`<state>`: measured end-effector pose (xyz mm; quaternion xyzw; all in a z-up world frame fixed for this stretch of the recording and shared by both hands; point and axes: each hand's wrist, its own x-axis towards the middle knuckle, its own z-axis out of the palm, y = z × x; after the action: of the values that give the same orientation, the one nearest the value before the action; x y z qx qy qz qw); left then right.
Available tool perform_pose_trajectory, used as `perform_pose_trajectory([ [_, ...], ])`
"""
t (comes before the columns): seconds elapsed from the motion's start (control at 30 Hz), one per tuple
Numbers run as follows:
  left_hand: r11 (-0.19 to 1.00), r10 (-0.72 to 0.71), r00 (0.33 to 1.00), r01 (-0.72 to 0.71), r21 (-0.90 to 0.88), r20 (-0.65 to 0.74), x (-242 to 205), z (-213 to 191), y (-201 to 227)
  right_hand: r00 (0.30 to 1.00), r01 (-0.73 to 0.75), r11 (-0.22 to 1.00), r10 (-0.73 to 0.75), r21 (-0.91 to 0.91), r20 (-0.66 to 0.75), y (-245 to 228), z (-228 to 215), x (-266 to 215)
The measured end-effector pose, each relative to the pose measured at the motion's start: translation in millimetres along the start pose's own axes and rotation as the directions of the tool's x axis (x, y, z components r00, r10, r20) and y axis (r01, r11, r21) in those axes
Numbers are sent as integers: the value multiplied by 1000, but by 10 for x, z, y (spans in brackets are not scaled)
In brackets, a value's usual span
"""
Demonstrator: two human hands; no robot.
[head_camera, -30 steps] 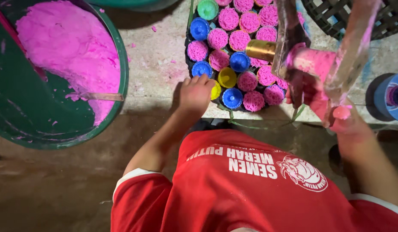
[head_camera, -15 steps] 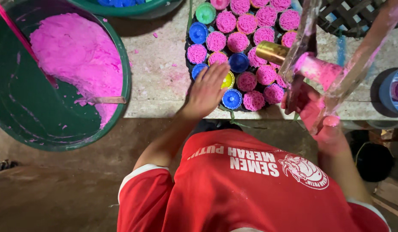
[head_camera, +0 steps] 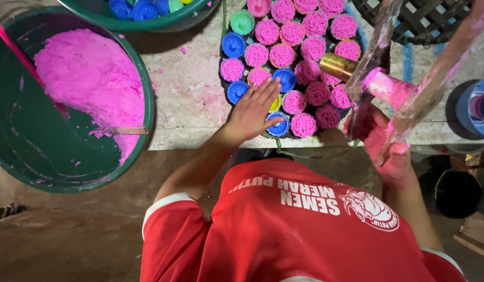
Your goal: The person scoops pink paste from a green basin using a wooden stick and fills a handheld metal mold. They press the mold onto a tray of colorful plastic cups, ejecting a pink flower-shaped incense coil into each cup. The person repeats this cycle, refilling the mold and placing coils into the tray.
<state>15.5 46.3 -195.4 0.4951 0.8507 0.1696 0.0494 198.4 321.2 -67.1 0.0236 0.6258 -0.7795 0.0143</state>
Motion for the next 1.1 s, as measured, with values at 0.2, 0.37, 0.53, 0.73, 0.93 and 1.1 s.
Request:
perform_pose_trajectory([
  [0.2, 1000, 21, 1000, -21, -10, -7, 28, -94, -17, 999, -37, 998, 38, -45, 32, 48, 35, 48],
  [0.37, 996, 22, 998, -26, -81, -61, -22, -261, 32, 995, -76, 992, 82, -97, 59, 97, 5, 139],
  [0.53, 374, -314, 855, -289, -881, -414, 97, -654, -48, 905, -173, 981, 193, -85, 379, 51, -113, 416],
  [0.73, -794, -65, 924, -277, -541, -378, 184, -1103, 40, 611, -619, 779, 556, -98, 564, 99, -176, 467],
  [0.93, -657, -84, 852, -438, -614, -517, 544, -1060, 92, 525, -749, 533, 840, -392, 138, 58, -1293, 458],
  [1.1, -663, -113, 806, -496, -561, -581, 819, -978, -37, 529, -656, 565, 817, -500, 230, 161, -1992, 694],
])
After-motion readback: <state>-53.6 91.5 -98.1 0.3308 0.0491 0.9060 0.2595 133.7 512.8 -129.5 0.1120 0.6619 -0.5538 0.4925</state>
